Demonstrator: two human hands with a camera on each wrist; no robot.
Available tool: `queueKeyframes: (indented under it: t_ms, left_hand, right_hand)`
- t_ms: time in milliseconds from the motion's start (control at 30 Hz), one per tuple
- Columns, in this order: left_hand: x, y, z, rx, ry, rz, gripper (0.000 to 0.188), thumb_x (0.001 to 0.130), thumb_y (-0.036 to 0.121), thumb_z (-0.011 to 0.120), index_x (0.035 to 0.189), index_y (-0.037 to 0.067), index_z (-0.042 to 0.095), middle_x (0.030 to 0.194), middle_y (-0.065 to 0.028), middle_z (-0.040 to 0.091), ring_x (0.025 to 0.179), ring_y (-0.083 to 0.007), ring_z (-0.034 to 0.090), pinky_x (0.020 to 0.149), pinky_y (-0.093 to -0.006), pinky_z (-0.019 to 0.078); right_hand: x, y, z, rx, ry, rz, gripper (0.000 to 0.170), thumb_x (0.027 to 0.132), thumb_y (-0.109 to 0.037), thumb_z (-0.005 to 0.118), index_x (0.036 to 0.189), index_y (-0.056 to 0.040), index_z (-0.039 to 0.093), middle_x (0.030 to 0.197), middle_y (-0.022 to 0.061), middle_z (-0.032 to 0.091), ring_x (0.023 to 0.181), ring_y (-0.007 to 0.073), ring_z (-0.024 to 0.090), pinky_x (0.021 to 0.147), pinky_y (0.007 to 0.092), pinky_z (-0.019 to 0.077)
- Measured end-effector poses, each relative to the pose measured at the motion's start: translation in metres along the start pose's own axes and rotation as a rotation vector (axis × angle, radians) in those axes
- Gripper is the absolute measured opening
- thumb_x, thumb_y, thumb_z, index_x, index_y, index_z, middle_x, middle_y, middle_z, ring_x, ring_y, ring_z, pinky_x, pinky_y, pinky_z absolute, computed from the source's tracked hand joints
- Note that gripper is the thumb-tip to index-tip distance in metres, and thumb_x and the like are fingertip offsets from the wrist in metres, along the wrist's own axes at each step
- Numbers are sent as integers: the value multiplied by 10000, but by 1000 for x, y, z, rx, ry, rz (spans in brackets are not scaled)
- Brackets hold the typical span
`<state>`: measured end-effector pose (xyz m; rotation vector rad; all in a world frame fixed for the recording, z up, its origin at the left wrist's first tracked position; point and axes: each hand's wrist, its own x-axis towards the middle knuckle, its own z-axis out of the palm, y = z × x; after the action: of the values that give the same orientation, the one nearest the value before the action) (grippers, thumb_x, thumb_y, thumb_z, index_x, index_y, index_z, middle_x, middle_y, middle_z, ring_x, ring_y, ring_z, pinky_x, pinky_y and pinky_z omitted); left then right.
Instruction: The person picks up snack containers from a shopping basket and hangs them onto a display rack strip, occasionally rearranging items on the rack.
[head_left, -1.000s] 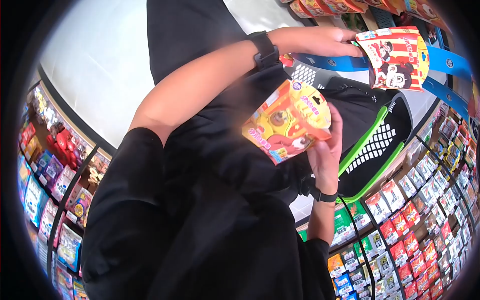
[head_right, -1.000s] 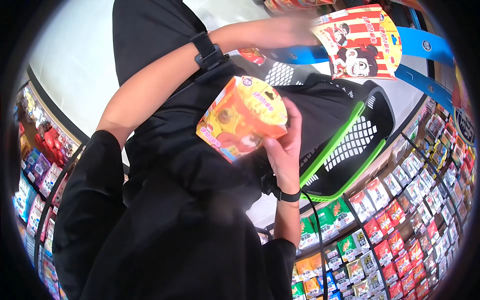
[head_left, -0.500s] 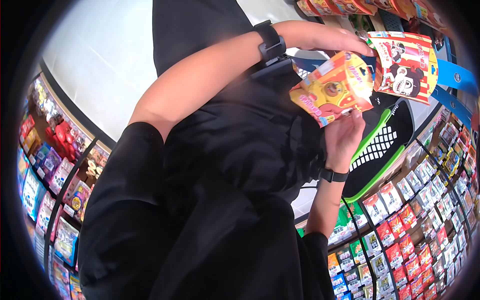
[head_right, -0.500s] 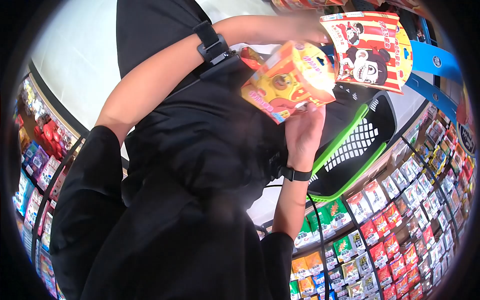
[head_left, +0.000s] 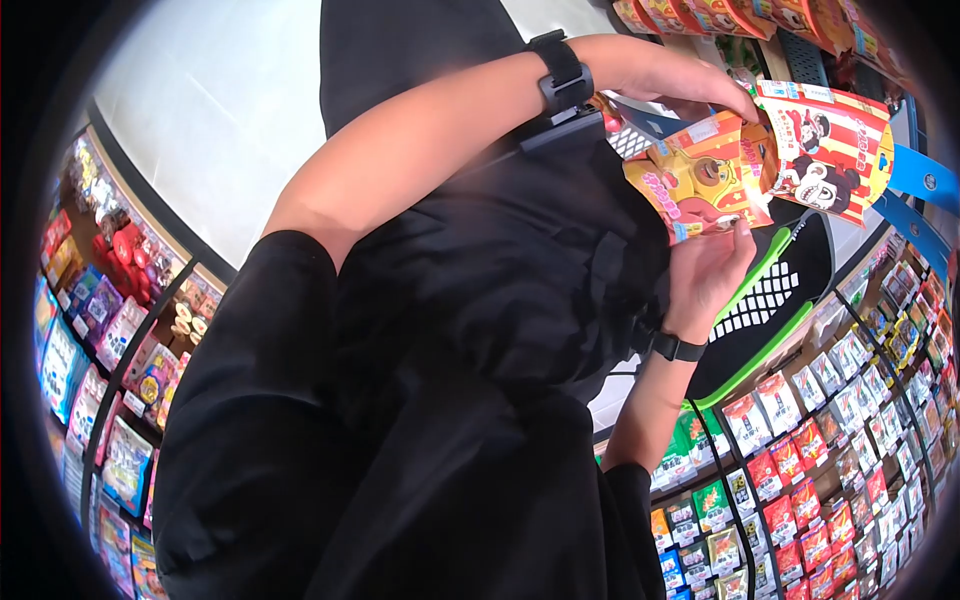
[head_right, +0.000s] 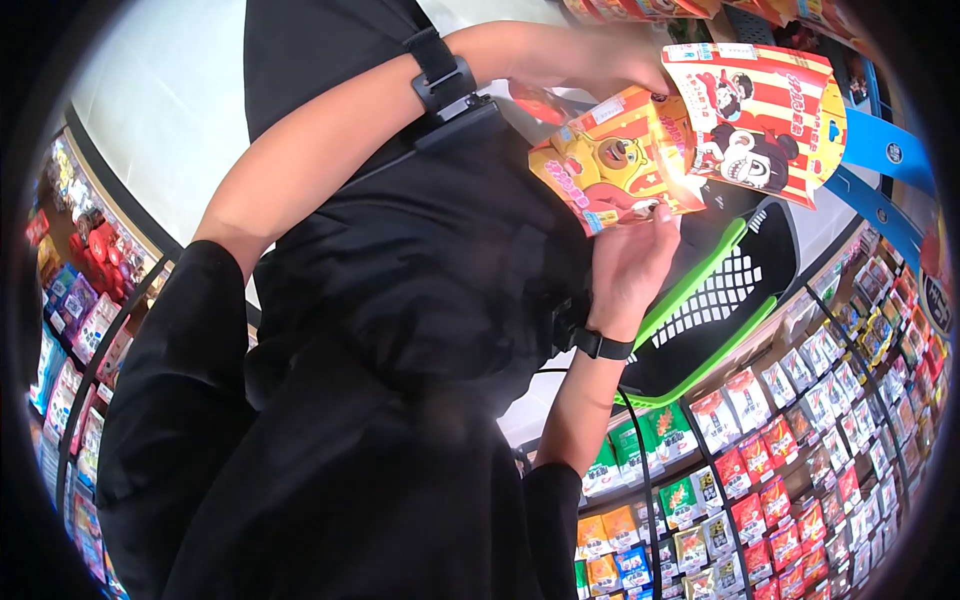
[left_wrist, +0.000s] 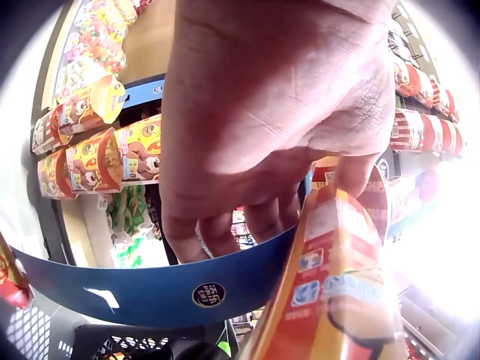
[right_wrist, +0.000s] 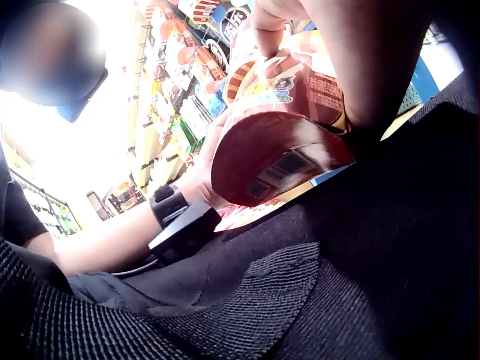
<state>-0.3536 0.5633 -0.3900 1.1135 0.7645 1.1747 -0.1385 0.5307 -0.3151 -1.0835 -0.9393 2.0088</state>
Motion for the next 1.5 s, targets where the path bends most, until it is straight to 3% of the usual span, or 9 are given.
queueKeyframes:
  t_ms: [133, 267, 300, 600, 833, 1033, 1167, 1333, 1500]
  left_hand:
    - [-7, 4, 2, 18, -27, 47, 404, 935, 360, 520, 1202, 69, 606, 1187, -2, 608, 1023, -75, 583, 945, -234, 422]
    - [-19, 28, 7, -292, 98, -198, 358, 886, 217, 622, 1189, 26, 605, 1162, -83, 624, 1059, -149, 591, 853, -281, 490]
    - [-22, 31, 9, -160, 72, -161, 443, 900, 341, 603, 1229, 45, 585, 1201, -63, 606, 1104, -110, 555, 904, -272, 462]
    - [-28, 37, 13, -133, 76, -152, 532, 882, 370, 623, 1288, 37, 536, 1186, -54, 614, 1055, -104, 571, 919, -273, 434]
    - [4, -3, 9, 159, 247, 18, 340, 908, 292, 598, 1047, -13, 656, 918, -67, 684, 880, -109, 622, 771, -248, 457]
    - [-2, -25, 0, 62, 172, -106, 497, 856, 306, 683, 1245, 46, 515, 1133, -69, 611, 995, -143, 590, 834, -279, 494]
    - [11, -59, 0, 149, 204, -28, 686, 723, 349, 807, 1244, 26, 500, 1115, -85, 641, 962, -150, 624, 851, -280, 507]
    - [3, -43, -4, 40, 232, -155, 660, 706, 344, 824, 1214, 37, 536, 1102, -75, 659, 927, -150, 643, 827, -279, 512]
    - [20, -79, -11, -53, 223, -94, 685, 712, 271, 828, 1278, 119, 474, 1093, -48, 636, 896, -135, 643, 675, -293, 576]
  right_hand:
    - [-1, 1, 2, -16, 72, 15, 562, 889, -304, 577, 1334, -7, 406, 1323, 121, 510, 1227, 264, 475, 1058, 437, 339]
    - [-2, 3, 1, -13, 75, 37, 585, 882, -316, 595, 1340, -10, 398, 1324, 113, 509, 1228, 254, 475, 1063, 423, 335]
    - [-3, 2, 2, -3, 70, 49, 590, 880, -314, 598, 1343, -12, 393, 1327, 110, 506, 1229, 252, 474, 1065, 420, 332]
    - [0, 10, 2, 7, 56, 92, 580, 873, -288, 601, 1349, -35, 387, 1359, 97, 478, 1263, 251, 438, 1091, 420, 297]
    - [21, 5, 3, 81, -19, 158, 546, 882, -251, 564, 1356, -47, 385, 1368, 96, 469, 1269, 253, 431, 1078, 437, 315]
    - [52, 7, -22, -31, 62, 232, 372, 912, -248, 564, 1205, -32, 485, 1166, 103, 570, 1106, 235, 533, 1020, 462, 376]
    - [63, 6, -41, -98, 86, 277, 452, 903, -209, 595, 1292, -74, 410, 1269, 131, 499, 1138, 271, 503, 1016, 513, 355]
    - [50, -22, 2, -572, 247, -477, 834, 896, -225, 641, 1467, -86, 49, 1484, 188, 228, 1284, 300, 387, 1052, 444, 296]
    - [68, -58, 30, -804, 385, -686, 1088, 781, -188, 778, 1458, 5, -50, 1480, 271, 136, 1342, 377, 282, 1038, 445, 360]
